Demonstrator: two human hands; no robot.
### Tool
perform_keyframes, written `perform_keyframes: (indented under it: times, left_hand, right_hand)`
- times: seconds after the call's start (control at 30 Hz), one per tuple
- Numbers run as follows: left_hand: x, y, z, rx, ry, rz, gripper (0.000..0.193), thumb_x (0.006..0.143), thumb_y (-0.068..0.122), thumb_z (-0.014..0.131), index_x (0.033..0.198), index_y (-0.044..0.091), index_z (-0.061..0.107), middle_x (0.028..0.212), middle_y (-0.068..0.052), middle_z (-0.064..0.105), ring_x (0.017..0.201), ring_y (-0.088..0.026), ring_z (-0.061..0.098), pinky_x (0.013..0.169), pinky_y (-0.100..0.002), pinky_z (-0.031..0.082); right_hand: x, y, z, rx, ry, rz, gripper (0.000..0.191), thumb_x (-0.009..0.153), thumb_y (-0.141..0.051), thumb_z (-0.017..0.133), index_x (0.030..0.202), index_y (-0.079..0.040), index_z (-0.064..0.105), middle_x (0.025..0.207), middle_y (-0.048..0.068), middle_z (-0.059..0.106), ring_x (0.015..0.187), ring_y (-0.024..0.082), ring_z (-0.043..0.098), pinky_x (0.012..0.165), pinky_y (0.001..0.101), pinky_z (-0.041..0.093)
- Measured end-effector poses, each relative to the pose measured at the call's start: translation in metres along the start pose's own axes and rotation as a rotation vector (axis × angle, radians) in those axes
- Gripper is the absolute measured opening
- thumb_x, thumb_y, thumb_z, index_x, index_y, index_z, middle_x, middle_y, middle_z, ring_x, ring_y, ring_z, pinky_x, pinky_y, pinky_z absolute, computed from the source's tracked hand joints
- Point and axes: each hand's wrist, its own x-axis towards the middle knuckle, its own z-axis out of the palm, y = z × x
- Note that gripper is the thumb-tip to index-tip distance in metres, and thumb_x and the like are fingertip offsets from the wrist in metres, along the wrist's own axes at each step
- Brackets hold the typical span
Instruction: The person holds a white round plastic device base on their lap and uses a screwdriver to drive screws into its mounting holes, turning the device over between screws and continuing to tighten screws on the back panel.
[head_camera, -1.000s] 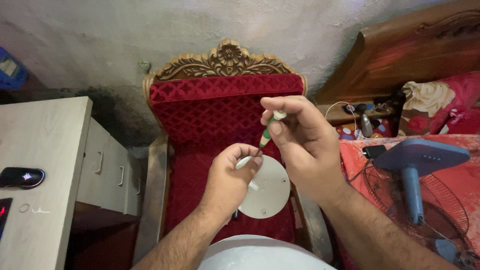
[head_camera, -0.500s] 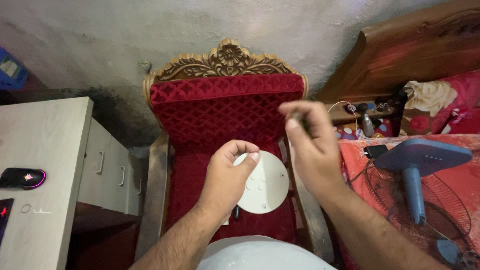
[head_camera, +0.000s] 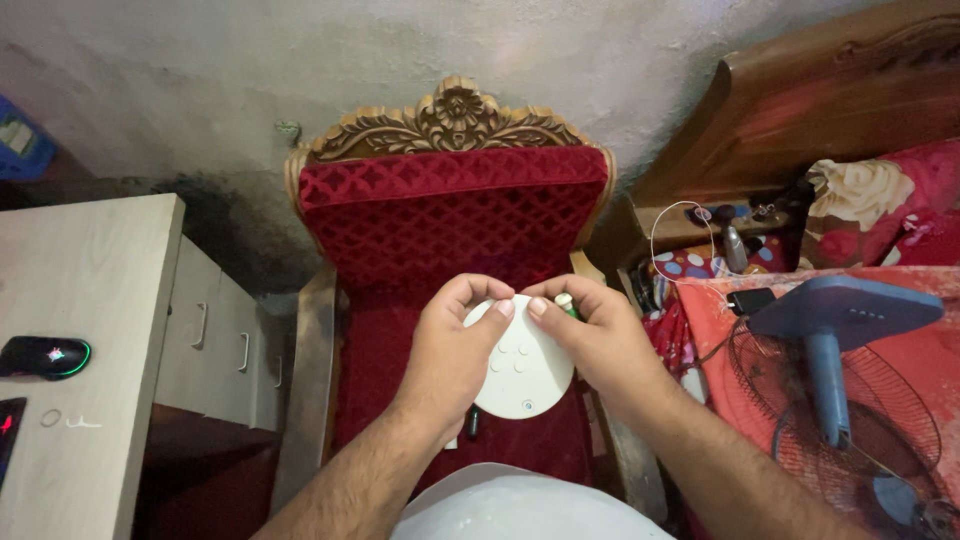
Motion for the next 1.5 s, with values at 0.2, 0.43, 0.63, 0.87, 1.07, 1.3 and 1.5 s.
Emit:
perform_keyframes:
  times: [0.2,0.43,0.63,0.87,1.07,1.3,1.5]
  left_hand:
    - [-0.003,0.008,0.0,0.055,0.007,-0.027,0.012,0.096,0.012,0.061,0.104,0.005,0.066,0.096,-0.004,0.07,0.086,-0.01,0.069,0.074,-0.029,0.06]
    - [-0.001,0.008,-0.001,0.072,0.043,-0.049,0.015,0.094,0.01,0.065,0.104,0.002,0.07,0.093,-0.008,0.073,0.082,-0.013,0.071,0.072,-0.03,0.06]
    - [0.0,0.005,0.0,-0.005,0.045,-0.058,0.015,0.095,0.009,0.063,0.106,0.002,0.07,0.093,-0.008,0.074,0.083,-0.013,0.072,0.072,-0.03,0.061]
    - [0.002,0.002,-0.004,-0.067,0.109,-0.067,0.015,0.094,0.01,0.066,0.105,0.001,0.071,0.093,-0.008,0.074,0.082,-0.014,0.07,0.071,-0.03,0.059]
    - [0.001,0.007,-0.001,-0.045,0.212,0.188,0.014,0.097,0.007,0.066,0.108,0.001,0.073,0.095,-0.006,0.072,0.084,-0.011,0.065,0.075,-0.027,0.056]
    - [-0.024,0.05,0.017,-0.452,-0.021,0.161,0.018,0.103,0.005,0.055,0.117,-0.003,0.062,0.102,-0.014,0.07,0.092,-0.019,0.067,0.081,-0.035,0.057]
    - [-0.057,0.095,0.035,-0.821,-0.269,-0.086,0.024,0.106,0.009,0.045,0.121,-0.002,0.06,0.114,-0.018,0.07,0.105,-0.029,0.069,0.093,-0.043,0.058]
  right_hand:
    - [-0.003,-0.001,0.002,0.067,0.047,-0.003,0.024,0.094,-0.017,0.067,0.11,0.001,0.07,0.092,0.009,0.075,0.08,0.015,0.072,0.069,0.03,0.059]
    - [-0.007,-0.014,0.003,-0.705,0.153,-0.759,0.033,0.085,-0.013,0.08,0.116,-0.005,0.073,0.101,0.009,0.065,0.099,0.021,0.065,0.086,0.0332,0.053]
    - [-0.002,-0.021,0.002,-0.678,0.042,-0.683,0.027,0.083,-0.013,0.083,0.109,-0.011,0.077,0.103,0.004,0.069,0.101,0.017,0.068,0.086,0.0304,0.055]
    - [0.0,-0.016,0.003,-0.241,-0.036,-0.132,0.032,0.089,-0.016,0.073,0.12,-0.006,0.071,0.103,0.004,0.068,0.095,0.015,0.067,0.079,0.0316,0.056]
    - [-0.006,-0.01,0.004,0.148,-0.053,0.11,0.031,0.09,-0.013,0.069,0.119,-0.003,0.067,0.099,0.007,0.075,0.084,0.015,0.073,0.071,0.0319,0.06]
    - [-0.01,-0.011,-0.001,0.152,0.025,0.146,0.031,0.091,-0.016,0.07,0.12,-0.004,0.067,0.097,0.009,0.075,0.084,0.019,0.071,0.07,0.0348,0.058]
    - [-0.017,-0.017,0.008,0.174,-0.057,-0.07,0.042,0.09,-0.027,0.067,0.129,-0.011,0.064,0.117,-0.005,0.075,0.116,0.013,0.067,0.096,0.0314,0.055]
